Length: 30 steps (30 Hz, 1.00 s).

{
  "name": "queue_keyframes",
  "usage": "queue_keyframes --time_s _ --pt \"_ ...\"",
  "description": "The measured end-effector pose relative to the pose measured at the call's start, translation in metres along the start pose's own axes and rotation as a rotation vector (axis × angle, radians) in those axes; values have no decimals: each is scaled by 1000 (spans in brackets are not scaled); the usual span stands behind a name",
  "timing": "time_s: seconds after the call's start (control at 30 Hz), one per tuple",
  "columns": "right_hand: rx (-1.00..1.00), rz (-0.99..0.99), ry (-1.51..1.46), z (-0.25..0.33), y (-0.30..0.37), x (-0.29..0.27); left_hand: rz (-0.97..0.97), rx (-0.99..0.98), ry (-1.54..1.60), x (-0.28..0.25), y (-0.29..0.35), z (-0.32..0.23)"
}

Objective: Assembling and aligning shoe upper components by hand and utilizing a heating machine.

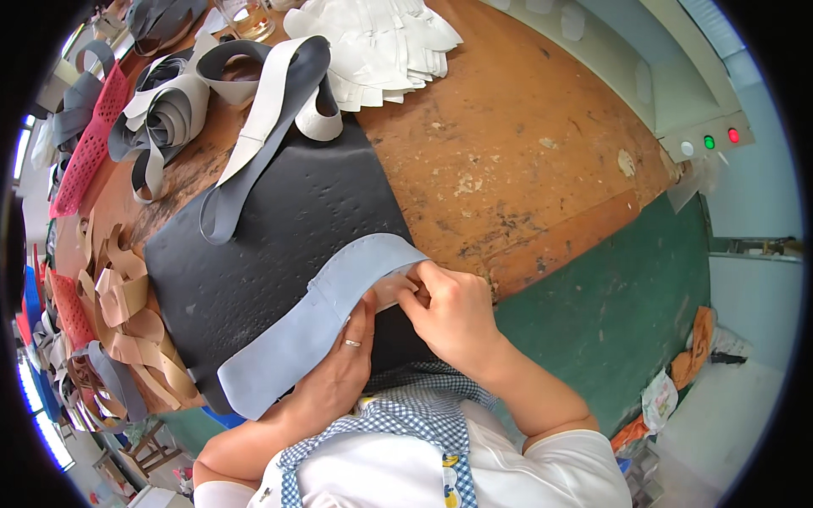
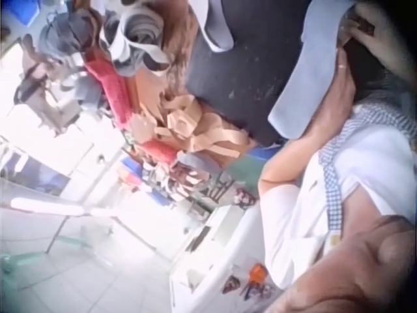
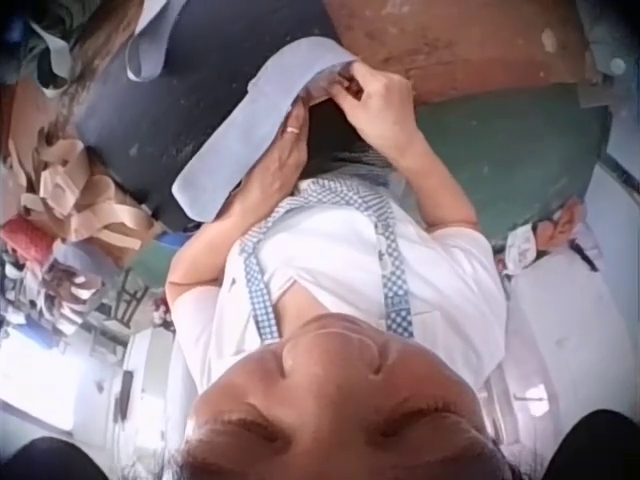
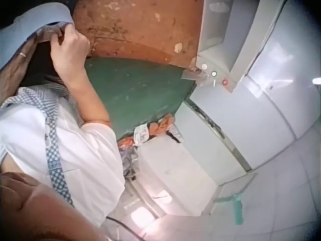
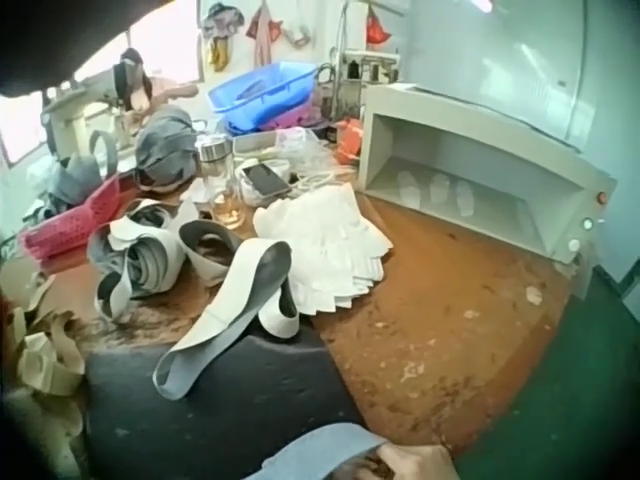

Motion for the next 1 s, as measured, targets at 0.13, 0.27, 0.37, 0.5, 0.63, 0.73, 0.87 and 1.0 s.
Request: queue_keyframes --time_s 0.13,0.27,0.37,0.5,0.63,0.73,0.87,1.0 --pt "36 -34 -100 -4 1 -2 -5 39 3 -2 -4 -3" --pt "-3 -122 -75 -3 5 0 -55 -3 45 -10 -7 -1" --pt "18 -142 -75 -4 5 2 -69 -24 64 -9 -6 -1" --pt "5 -164 -32 -4 3 4 -82 -70 120 -10 -9 3" --pt "-12 -176 41 1 3 0 -92 -72 74 -15 -19 3" --pt "-5 -200 2 2 3 -3 -86 -80 124 -12 -23 3" --pt "-7 -237 -30 -2 2 -2 -127 -86 130 -12 -24 3" --pt "-106 -369 24 5 8 -4 -151 -100 200 -9 -24 5"
Point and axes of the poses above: each hand's wrist, its own y-axis away from the middle knuckle, its own x-axis out of the palm, z = x × y, the point moved 8 cm from there along -y, towards the middle knuckle, and after that the axes turned 13 degrees about y, right-handed, at the moved point
